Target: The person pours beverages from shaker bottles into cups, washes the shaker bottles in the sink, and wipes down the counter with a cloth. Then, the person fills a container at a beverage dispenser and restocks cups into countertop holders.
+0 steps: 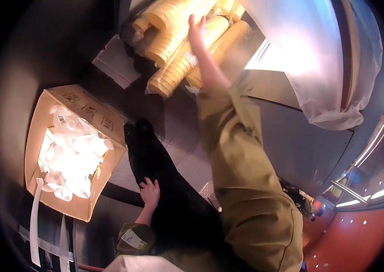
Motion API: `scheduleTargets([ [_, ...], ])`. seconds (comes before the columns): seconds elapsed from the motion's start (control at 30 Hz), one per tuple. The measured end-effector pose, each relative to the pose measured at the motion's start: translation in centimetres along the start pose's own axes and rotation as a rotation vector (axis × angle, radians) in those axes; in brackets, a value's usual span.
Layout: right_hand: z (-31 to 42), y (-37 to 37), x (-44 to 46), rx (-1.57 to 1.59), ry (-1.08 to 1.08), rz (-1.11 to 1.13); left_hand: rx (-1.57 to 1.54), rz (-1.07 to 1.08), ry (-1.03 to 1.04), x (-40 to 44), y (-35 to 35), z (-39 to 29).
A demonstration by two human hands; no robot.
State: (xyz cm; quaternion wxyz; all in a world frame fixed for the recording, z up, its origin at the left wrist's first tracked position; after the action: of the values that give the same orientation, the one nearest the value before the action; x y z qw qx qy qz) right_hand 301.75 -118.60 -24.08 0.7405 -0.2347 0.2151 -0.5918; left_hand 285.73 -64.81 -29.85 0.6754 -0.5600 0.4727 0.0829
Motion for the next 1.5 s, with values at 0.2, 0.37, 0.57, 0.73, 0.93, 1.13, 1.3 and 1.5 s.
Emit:
scheduleTargets([
  [0.2,-9.9,-4.7,-16.1,-0.339,0.039,-0.424,-0.035,0.000,0.012,0.5,-0.6,-0.2],
  [0.37,-16.2,0.0,-19.1,0.190,0.633,-0.048,-0.017,-0.007,0.034,0.9,-0.6,0.2],
  [0.57,-15.2,5.6,-17.9,0.126,0.578,-0.406,-0.035,-0.040,0.047,0.9,-1.0,0.8],
  [0.73,-11.8,1.7,-18.8,0.941,0.656,0.239,-0.057,0.002,0.042,1.0,-1.5,1.1],
  [0.93,-6.4,-5.9,-23.7,1.107,0.730,0.321,-0.089,0.091,0.015,1.4,-1.5,1.2],
  [1.13,-5.2,-7.8,-22.9,1.012,0.669,0.306,-0.077,0.071,0.026,1.2,-0.6,1.4],
  [1.3,-6.6,-7.6,-13.0,0.338,0.254,0.140,-0.068,0.039,0.028,1.0,-0.2,1.4],
  [1.5,0.4,0.3,-9.1,-0.686,-0.347,0.190,-0.101,0.043,-0.011,0.9,-0.8,1.4],
])
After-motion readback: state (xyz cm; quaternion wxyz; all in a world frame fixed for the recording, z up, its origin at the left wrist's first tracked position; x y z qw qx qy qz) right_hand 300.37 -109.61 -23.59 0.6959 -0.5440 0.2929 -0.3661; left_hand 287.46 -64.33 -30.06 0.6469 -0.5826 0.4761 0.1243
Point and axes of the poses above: each hand's wrist, its own x-axis towards the middle knuckle, its own y-axis out of the palm, z = x × y, the point moved 5 cm from there along x, towards the middle knuckle, and after that the axes turned 3 degrees about -y, right-handed, at the moved point
